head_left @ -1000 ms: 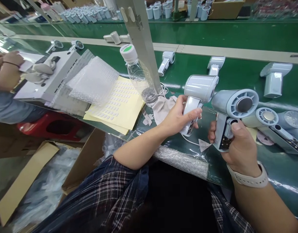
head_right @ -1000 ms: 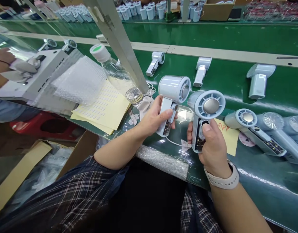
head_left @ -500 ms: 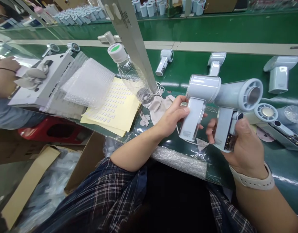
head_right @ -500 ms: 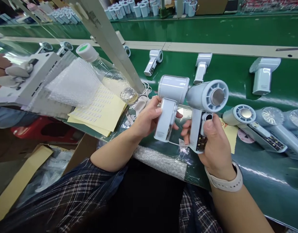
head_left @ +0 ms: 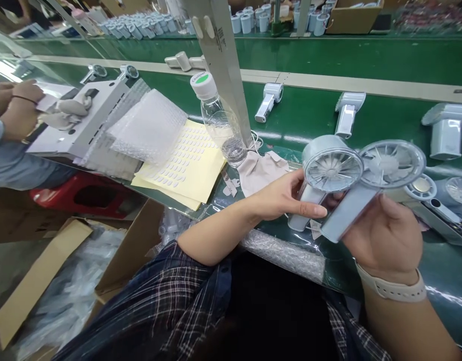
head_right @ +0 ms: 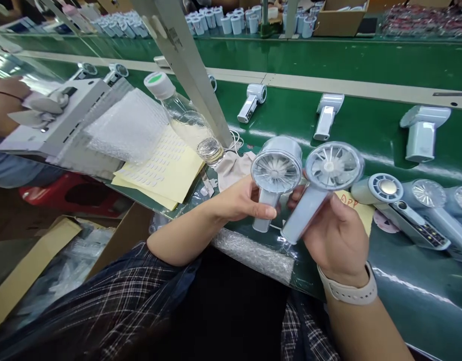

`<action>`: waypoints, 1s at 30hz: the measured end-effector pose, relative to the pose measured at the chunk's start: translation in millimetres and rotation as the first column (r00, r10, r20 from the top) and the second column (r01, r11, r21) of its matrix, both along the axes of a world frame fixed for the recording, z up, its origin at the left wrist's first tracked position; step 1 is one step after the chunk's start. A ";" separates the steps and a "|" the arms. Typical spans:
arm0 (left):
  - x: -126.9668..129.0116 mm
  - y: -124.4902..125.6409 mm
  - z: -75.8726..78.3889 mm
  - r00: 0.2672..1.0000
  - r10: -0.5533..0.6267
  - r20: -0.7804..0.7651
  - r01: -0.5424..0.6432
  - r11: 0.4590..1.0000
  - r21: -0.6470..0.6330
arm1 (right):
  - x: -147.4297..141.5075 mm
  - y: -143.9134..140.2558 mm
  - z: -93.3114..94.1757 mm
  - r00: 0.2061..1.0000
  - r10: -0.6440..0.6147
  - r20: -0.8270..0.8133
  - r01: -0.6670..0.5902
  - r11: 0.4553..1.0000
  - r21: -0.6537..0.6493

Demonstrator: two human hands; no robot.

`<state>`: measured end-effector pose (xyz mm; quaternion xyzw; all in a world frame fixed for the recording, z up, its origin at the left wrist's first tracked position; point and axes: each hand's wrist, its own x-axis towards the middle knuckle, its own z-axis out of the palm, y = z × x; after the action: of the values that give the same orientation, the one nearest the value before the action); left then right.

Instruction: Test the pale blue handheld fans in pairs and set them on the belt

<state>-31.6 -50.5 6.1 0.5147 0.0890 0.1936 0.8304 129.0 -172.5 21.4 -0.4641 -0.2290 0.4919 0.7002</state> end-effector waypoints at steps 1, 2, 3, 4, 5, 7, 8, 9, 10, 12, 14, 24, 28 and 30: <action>1.0 -1.2 -1.5 1.000 -0.003 -0.004 0.003 1.000 -0.002 | -0.9 0.6 0.7 1.000 0.028 0.000 -0.028 0.999 0.015; 1.6 -2.2 -3.4 1.000 0.017 -0.019 -0.017 1.000 0.005 | -1.5 0.7 1.0 0.998 0.055 0.005 -0.055 0.998 0.034; 1.9 -2.8 -5.5 0.998 0.051 -0.044 -0.051 0.999 0.015 | -1.7 0.4 0.9 0.996 0.083 0.011 -0.084 0.995 0.051; 1.8 -3.0 -7.4 0.994 0.083 -0.071 -0.082 0.996 0.023 | -1.6 -0.1 0.7 0.995 0.103 0.010 -0.104 0.993 0.061; 1.5 -2.9 -8.9 0.990 0.104 -0.096 -0.102 0.994 0.024 | -1.1 -0.9 0.3 0.994 0.109 0.003 -0.109 0.992 0.065; 0.6 -1.5 -9.2 0.989 0.098 -0.106 -0.099 0.995 0.002 | 0.8 -2.4 -0.5 0.997 0.073 -0.024 -0.071 0.996 0.057; 0.1 -0.3 -7.9 0.992 0.082 -0.090 -0.084 0.996 -0.010 | 2.2 -3.2 -0.8 0.998 0.040 -0.039 -0.039 0.998 0.047; -0.6 1.1 -5.8 0.995 0.066 -0.070 -0.068 0.998 -0.017 | 3.9 -4.0 -1.1 0.999 0.003 -0.049 -0.001 0.999 0.036; -1.4 2.7 -3.4 0.997 0.053 -0.050 -0.054 0.998 -0.020 | 5.7 -4.9 -1.2 0.998 -0.033 -0.049 0.034 0.999 0.031; -3.2 6.2 1.1 0.999 0.029 -0.033 -0.029 0.999 -0.016 | 9.5 -7.0 -1.2 0.997 -0.079 -0.024 0.080 0.996 0.033; -4.7 9.6 2.6 0.997 0.047 -0.057 -0.047 0.999 0.005 | 12.3 -9.1 -1.0 0.994 -0.113 0.004 0.113 0.993 0.036; 0.8 15.6 -11.8 0.995 0.078 -0.070 -0.075 0.996 0.038 | 12.5 -0.3 -10.9 0.955 -0.271 0.122 0.271 0.962 0.013; -0.5 15.3 -10.3 0.989 0.097 -0.113 -0.094 0.995 0.031 | 14.1 1.4 -18.5 0.944 -0.295 0.144 0.287 0.955 0.078; -1.6 15.1 -9.0 0.987 0.077 -0.142 -0.076 0.997 0.012 | 12.8 1.2 -19.8 0.933 -0.327 0.152 0.306 0.941 0.148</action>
<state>-33.2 -35.5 -2.9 0.5260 0.1673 0.1883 0.8123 141.8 -171.4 1.6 -0.4925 -0.2412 0.3153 0.7746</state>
